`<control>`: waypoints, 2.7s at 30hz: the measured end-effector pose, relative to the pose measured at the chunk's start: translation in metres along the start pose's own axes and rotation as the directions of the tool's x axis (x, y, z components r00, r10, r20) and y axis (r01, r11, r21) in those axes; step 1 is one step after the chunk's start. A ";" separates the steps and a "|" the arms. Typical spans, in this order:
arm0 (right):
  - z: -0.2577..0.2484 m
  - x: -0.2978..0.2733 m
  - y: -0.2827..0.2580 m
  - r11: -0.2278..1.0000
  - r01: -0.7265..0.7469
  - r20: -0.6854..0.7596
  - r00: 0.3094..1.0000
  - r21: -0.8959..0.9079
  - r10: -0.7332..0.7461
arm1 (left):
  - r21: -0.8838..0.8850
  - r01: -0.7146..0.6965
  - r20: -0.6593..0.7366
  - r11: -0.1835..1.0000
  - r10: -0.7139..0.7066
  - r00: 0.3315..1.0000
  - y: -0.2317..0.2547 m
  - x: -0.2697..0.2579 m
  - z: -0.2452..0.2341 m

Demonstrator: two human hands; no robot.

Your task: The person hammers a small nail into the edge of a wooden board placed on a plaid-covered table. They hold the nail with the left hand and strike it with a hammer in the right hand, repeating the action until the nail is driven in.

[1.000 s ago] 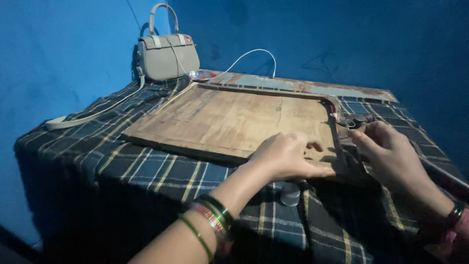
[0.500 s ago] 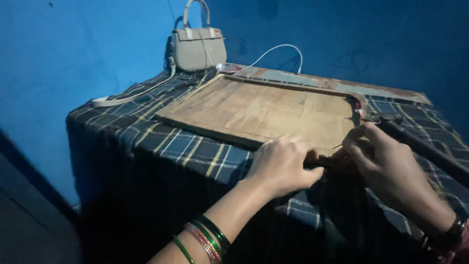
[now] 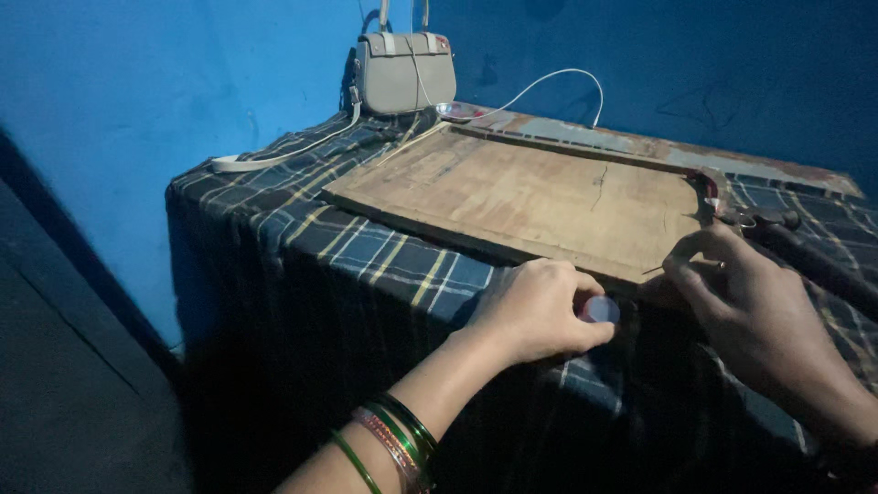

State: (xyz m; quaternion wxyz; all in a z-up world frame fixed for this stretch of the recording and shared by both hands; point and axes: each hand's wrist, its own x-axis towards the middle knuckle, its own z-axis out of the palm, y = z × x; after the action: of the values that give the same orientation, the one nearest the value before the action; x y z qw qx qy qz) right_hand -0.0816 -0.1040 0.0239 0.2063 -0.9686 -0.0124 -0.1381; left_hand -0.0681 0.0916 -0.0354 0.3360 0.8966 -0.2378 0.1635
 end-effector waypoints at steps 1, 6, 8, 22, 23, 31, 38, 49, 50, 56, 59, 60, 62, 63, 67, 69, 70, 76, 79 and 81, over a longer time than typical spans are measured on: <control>0.000 0.001 0.001 0.999 -0.017 0.031 0.999 0.051 0.015 | 0.005 0.005 0.012 1.000 -0.005 1.000 -0.001 0.001 -0.002; 0.002 0.006 -0.005 1.000 0.000 0.080 0.997 0.021 -0.001 | 0.118 -0.015 0.057 0.993 0.008 0.998 -0.007 0.007 -0.021; 0.003 0.006 -0.009 0.995 -0.018 0.098 0.995 0.099 0.009 | 0.123 -0.046 0.112 0.991 0.032 0.993 -0.009 0.009 -0.031; -0.002 0.066 0.053 0.920 -0.229 -0.025 0.968 0.318 0.250 | 0.131 -0.144 0.117 0.981 0.129 0.985 0.016 0.077 -0.012; -0.002 0.073 0.062 0.912 -0.255 -0.012 0.962 0.321 0.273 | 0.135 -0.162 0.172 0.978 0.138 0.975 0.021 0.083 -0.004; 0.006 0.093 0.110 0.729 -0.258 0.009 0.945 0.634 0.326 | 0.179 -0.346 0.229 0.921 0.303 0.925 0.028 0.094 0.029; -0.004 0.072 0.083 0.736 -0.284 0.012 0.936 0.615 0.351 | 0.180 -0.367 0.185 0.913 0.335 0.924 0.034 0.091 0.026; -0.020 0.032 0.036 0.606 -0.393 0.186 0.908 0.692 0.376 | 0.128 -0.376 0.359 0.918 0.311 0.880 0.033 0.066 -0.010; -0.021 0.031 0.036 0.623 -0.411 0.208 0.904 0.665 0.374 | 0.131 -0.381 0.360 0.915 0.314 0.879 0.033 0.063 -0.011; -0.027 0.034 0.043 0.616 -0.465 0.280 0.883 0.635 0.378 | 0.060 -0.282 0.519 0.958 0.211 0.828 0.029 0.078 -0.010; -0.029 0.041 0.052 0.541 -0.462 0.266 0.876 0.703 0.402 | 0.007 -0.242 0.565 0.970 0.196 0.801 0.024 0.093 -0.010; -0.030 0.045 0.056 0.516 -0.455 0.259 0.875 0.725 0.409 | -0.003 -0.229 0.578 0.973 0.188 0.794 0.022 0.099 -0.009; -0.032 0.055 0.065 0.494 -0.402 0.214 0.894 0.771 0.393 | 0.014 -0.269 0.490 0.963 0.228 0.841 0.021 0.113 -0.006; -0.031 0.061 0.070 0.482 -0.374 0.191 0.902 0.792 0.387 | 0.023 -0.288 0.445 0.957 0.248 0.861 0.021 0.121 -0.004; -0.024 0.089 0.084 0.524 -0.308 0.117 0.923 0.794 0.366 | 0.076 -0.227 0.313 0.971 0.193 0.930 0.020 0.156 0.007; -0.020 0.101 0.089 0.566 -0.277 0.081 0.935 0.776 0.346 | 0.088 -0.231 0.228 0.969 0.206 0.952 0.016 0.172 0.014; -0.018 0.107 0.091 0.566 -0.283 0.087 0.934 0.774 0.347 | 0.066 -0.230 0.209 0.971 0.212 0.955 0.014 0.180 0.017; -0.006 0.128 0.098 0.572 -0.275 0.089 0.939 0.773 0.331 | -0.089 -0.222 0.221 0.971 0.237 0.946 0.000 0.218 0.040; -0.001 0.131 0.100 0.616 -0.337 0.087 0.913 0.712 0.398 | -0.144 -0.268 0.238 0.953 0.296 0.925 -0.006 0.228 0.053; 0.001 0.132 0.100 0.614 -0.354 0.108 0.910 0.706 0.400 | -0.164 -0.275 0.249 0.947 0.309 0.918 -0.010 0.232 0.058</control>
State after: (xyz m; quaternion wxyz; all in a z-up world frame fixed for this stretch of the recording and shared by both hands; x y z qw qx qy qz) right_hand 0.0533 -0.1991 0.0195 0.5884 -0.7885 0.1451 -0.1050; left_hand 0.1386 -0.0149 0.0226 0.3275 0.8419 -0.4228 0.0720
